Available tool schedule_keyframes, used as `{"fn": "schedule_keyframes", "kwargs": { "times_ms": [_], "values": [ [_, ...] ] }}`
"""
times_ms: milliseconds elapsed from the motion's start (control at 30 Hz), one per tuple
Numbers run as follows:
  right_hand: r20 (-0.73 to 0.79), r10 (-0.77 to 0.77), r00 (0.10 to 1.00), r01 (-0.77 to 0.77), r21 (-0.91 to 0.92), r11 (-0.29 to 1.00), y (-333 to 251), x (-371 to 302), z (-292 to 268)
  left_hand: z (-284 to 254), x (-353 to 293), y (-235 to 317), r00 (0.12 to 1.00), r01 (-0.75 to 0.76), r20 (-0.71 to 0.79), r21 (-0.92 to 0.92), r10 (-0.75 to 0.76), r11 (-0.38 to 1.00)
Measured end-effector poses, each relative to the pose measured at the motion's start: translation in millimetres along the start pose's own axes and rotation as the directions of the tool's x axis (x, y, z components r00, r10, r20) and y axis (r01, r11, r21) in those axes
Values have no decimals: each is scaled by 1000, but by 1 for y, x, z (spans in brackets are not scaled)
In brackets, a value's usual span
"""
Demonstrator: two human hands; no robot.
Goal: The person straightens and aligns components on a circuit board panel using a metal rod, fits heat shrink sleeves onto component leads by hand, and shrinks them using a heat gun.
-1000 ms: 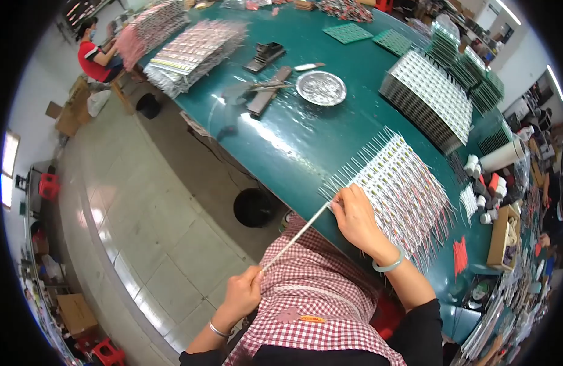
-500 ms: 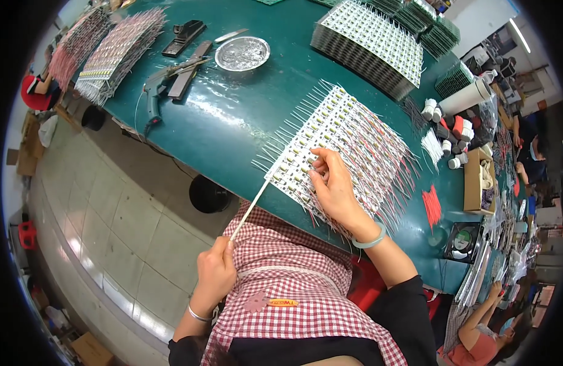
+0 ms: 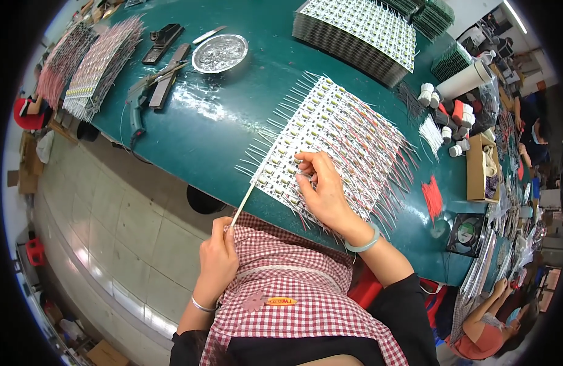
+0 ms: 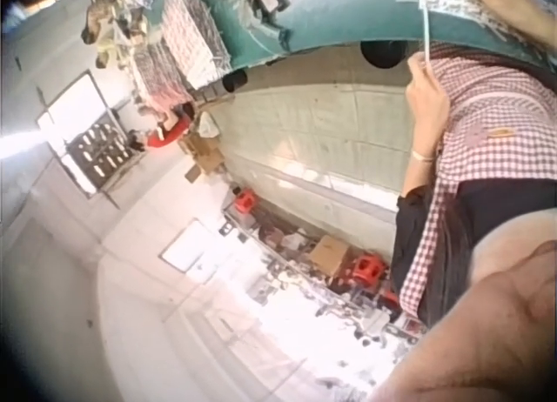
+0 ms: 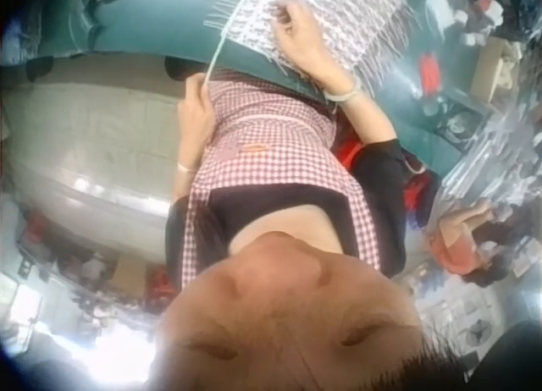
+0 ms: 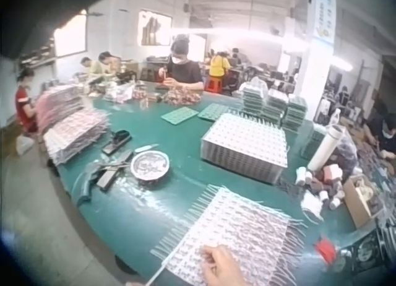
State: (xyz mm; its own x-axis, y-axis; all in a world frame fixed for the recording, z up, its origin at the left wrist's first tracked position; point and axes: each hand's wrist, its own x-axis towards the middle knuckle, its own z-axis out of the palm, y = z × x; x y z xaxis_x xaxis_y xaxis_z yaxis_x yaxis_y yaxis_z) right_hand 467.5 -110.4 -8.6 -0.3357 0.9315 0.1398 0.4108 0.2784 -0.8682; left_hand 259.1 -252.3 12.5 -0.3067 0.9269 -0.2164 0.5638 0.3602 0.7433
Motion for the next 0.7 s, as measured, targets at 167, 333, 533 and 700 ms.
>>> {"fn": "schedule_keyframes", "kwargs": {
  "times_ms": [167, 333, 533, 700],
  "values": [
    [3, 1, 1000, -1, -1, 1000, -3, -1, 0, 7, 19, 3, 946, -297, -125, 48, 301, 954],
    [9, 1, 1000, -1, 20, 1000, 0, -2, 0, 19, 26, -2, 919, -361, -162, 24, 360, 932],
    [-132, 222, 966, -158, 377, 912, 13, -4, 5, 26, 14, 0, 921, -374, -155, -101, 357, 922],
    [-249, 306, 919, -84, 636, 768, 11, -5, -4, 22, 4, 1, 904, -422, -134, -131, 405, 897]
  ]
}}
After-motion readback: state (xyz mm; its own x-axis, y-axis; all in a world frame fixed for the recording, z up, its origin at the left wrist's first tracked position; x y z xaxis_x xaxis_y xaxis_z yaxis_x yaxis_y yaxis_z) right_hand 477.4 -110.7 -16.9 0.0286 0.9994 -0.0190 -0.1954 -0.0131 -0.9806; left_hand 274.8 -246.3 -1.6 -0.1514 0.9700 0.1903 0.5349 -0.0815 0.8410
